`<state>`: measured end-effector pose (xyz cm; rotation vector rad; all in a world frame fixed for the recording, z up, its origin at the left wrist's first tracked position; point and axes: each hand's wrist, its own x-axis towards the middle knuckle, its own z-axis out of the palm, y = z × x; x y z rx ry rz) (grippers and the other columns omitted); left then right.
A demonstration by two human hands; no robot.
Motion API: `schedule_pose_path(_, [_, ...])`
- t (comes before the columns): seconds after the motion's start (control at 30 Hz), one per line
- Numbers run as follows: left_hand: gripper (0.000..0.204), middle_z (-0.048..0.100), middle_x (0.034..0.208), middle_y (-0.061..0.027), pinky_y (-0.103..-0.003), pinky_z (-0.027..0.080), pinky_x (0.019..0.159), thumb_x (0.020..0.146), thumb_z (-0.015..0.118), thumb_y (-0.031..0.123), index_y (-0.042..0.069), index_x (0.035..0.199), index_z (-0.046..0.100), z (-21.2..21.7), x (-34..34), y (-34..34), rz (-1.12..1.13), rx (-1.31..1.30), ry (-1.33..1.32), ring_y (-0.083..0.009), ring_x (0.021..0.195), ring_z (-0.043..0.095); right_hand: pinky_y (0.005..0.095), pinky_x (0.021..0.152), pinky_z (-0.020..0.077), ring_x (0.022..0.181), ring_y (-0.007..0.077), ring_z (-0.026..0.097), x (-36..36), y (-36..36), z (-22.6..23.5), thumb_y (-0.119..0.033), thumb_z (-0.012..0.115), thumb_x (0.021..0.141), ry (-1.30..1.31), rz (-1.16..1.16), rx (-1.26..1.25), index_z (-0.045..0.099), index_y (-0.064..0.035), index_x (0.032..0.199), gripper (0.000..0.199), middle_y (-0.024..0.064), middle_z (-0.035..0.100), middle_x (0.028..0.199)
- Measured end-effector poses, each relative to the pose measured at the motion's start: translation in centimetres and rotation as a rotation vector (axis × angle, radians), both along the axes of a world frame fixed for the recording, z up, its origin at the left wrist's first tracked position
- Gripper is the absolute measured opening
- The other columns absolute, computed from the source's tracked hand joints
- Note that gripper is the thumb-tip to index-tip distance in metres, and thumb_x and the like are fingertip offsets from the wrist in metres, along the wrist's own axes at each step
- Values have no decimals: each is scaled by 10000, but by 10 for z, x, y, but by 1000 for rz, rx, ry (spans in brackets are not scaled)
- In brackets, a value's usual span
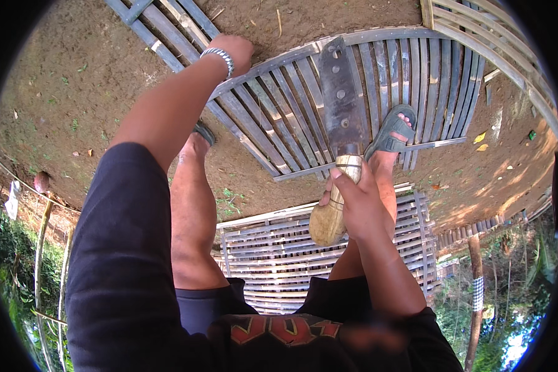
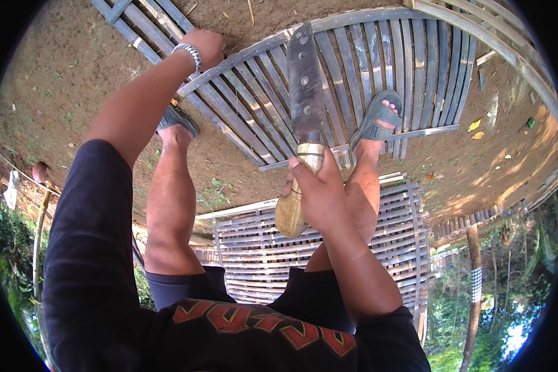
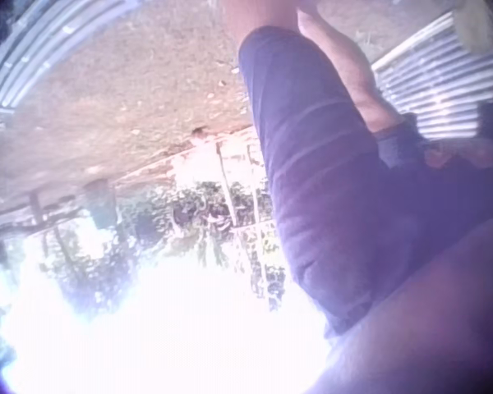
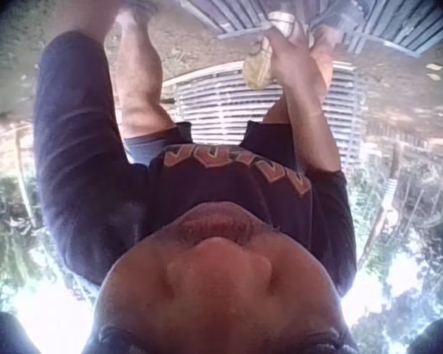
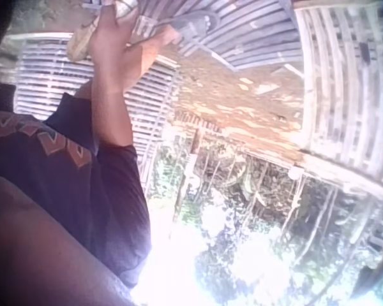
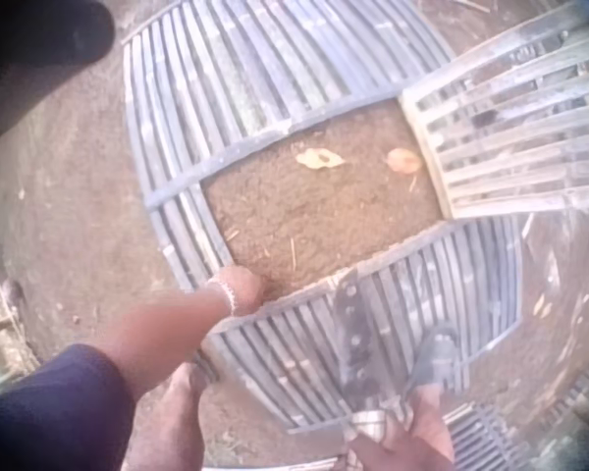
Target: The person assembles a bamboo frame structure by arranging slats and using a machete to drive wooden pegs into the joints. The person positions the frame on the ground, aligns the pieces, and repeatedly strikes the pegs to secure the assembly.
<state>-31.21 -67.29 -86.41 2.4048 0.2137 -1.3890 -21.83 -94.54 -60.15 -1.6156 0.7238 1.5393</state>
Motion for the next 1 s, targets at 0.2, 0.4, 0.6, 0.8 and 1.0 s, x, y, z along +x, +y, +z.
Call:
schedule_pose_path(0.2, [268,681,1151,-175,-472,539,909,897,545,241,104,1007,748,11,-61,-17,520,50,-190,-368,1046,665,309,623,523,664,160,621,-1,-6,3,-125,608,994,-4,-2,7,495,0,1193,261,64,597,848])
schedule_pose_path(0.4, [209,686,1112,-157,-448,522,923,898,649,259,109,990,761,5,-99,-63,1060,185,-253,-365,1060,652,306,623,522,658,155,614,-2,-11,4,-123,609,994,-7,45,-13,490,-4,1189,258,64,597,844])
schedule_pose_path(0.6, [233,686,1084,-165,-442,517,923,911,639,259,85,1005,761,14,-83,-55,964,165,-354,-373,1025,652,304,619,521,655,152,613,-5,-17,2,-122,607,995,-7,35,-6,486,-1,1196,264,64,597,835])
schedule_pose_path(0.8, [236,682,1070,-148,-452,531,919,929,591,217,111,1073,745,0,-39,-22,487,18,-286,-372,1044,650,300,612,520,653,148,614,-6,-21,-1,-116,607,994,-13,50,0,487,5,1194,263,63,600,839])
schedule_pose_path(1.0, [277,732,1077,-166,-471,553,870,905,574,145,154,1150,704,-6,-9,-9,225,-51,-80,-365,1017,694,300,611,520,656,147,616,-4,-23,-3,-105,610,992,-15,43,-10,483,12,1226,291,64,604,858])
